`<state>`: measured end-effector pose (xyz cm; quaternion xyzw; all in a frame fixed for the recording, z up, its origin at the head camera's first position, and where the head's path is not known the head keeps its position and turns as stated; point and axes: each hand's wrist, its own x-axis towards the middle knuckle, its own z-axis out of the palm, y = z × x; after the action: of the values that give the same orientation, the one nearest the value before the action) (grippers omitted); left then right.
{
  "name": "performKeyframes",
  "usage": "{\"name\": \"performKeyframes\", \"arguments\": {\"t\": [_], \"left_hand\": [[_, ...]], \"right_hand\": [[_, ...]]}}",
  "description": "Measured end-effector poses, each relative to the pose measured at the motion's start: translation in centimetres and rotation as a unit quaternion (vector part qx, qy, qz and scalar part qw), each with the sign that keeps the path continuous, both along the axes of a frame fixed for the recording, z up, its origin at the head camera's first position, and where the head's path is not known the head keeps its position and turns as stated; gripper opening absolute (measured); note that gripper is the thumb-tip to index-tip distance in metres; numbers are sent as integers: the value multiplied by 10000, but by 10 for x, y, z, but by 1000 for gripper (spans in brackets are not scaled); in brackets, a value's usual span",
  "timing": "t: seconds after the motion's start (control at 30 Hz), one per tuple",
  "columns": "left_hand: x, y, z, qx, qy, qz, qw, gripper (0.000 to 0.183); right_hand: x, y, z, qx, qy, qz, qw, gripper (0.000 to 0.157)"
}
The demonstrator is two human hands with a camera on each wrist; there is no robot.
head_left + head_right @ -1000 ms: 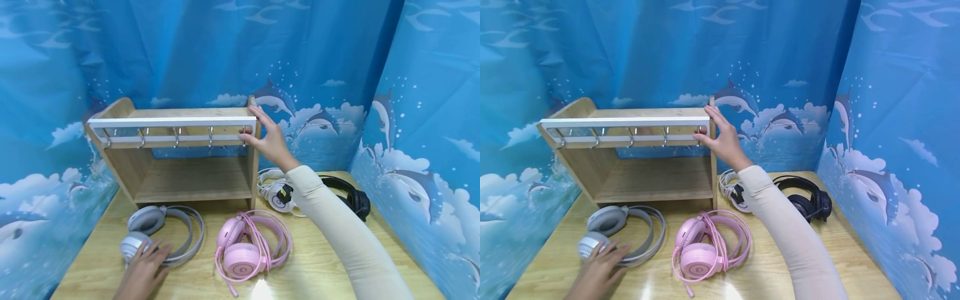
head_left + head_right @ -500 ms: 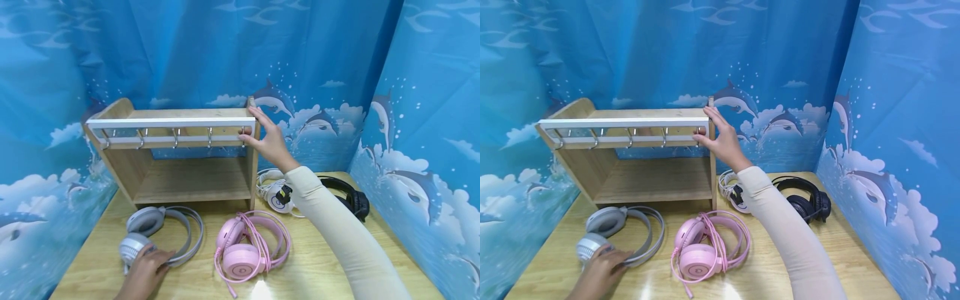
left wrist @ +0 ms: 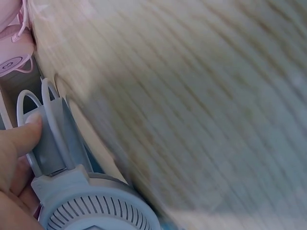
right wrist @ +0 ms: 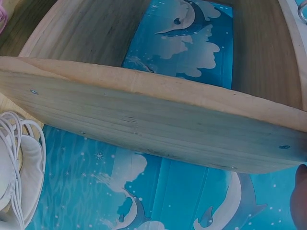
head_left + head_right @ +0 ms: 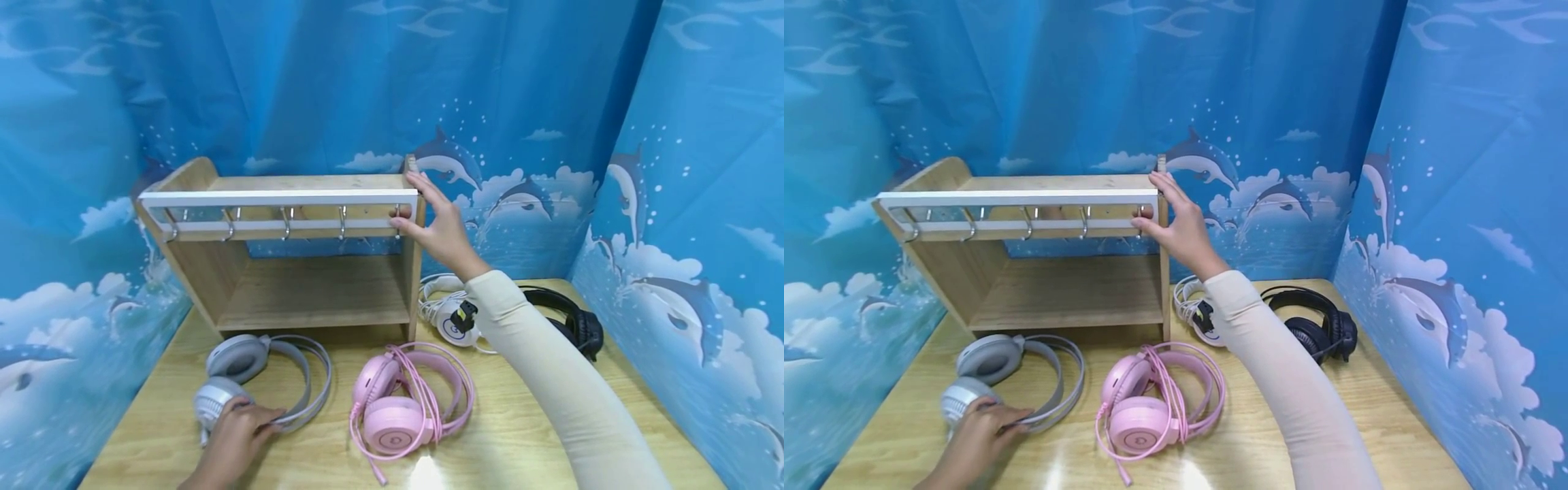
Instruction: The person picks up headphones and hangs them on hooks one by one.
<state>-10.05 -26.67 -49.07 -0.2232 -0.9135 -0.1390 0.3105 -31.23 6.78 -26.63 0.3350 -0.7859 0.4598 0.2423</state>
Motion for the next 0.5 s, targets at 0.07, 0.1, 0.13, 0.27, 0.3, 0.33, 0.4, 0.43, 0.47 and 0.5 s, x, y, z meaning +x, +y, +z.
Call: {"name": "performKeyframes", "arguments": {"t": [0.07, 0.1, 0.13, 0.27, 0.3, 0.33, 0.4, 0.43, 0.47, 0.5], "left_hand": [[-1, 0, 1, 121, 14, -20, 9999, 35], [-1, -1, 2, 195, 27, -16, 9998, 34], [-1, -1, 3, 272, 40, -15, 9996, 34], [-4, -2, 7, 565, 76, 69, 9984, 29], [-4, -2, 8, 646, 76, 93, 9978, 29], [-4, -2, 9, 733, 78, 101, 9972, 29], [-4, -2, 10, 933, 60, 105, 9956, 29], [-3, -2, 11, 1038, 55, 84, 9945, 29], [-3, -3, 12, 1132, 64, 55, 9935, 28], [-2, -3, 13, 1221, 67, 33, 9925, 28]], "right_hand": [[0, 0, 0, 4, -3, 8, 10000, 72], [0, 0, 0, 10, -2, 11, 10000, 72], [-1, 0, 0, 17, 6, 8, 10000, 72], [-2, 1, 0, 30, 61, -23, 10000, 72], [-2, 1, 0, 30, 74, -28, 10000, 72], [-2, 1, -1, 30, 87, -33, 10000, 72], [-2, 1, -1, 31, 104, -29, 9999, 72], [-1, 1, -1, 29, 103, -22, 9999, 72], [-1, 1, -1, 30, 99, -17, 9999, 71], [-1, 1, -1, 28, 109, -10, 9999, 71]]}}
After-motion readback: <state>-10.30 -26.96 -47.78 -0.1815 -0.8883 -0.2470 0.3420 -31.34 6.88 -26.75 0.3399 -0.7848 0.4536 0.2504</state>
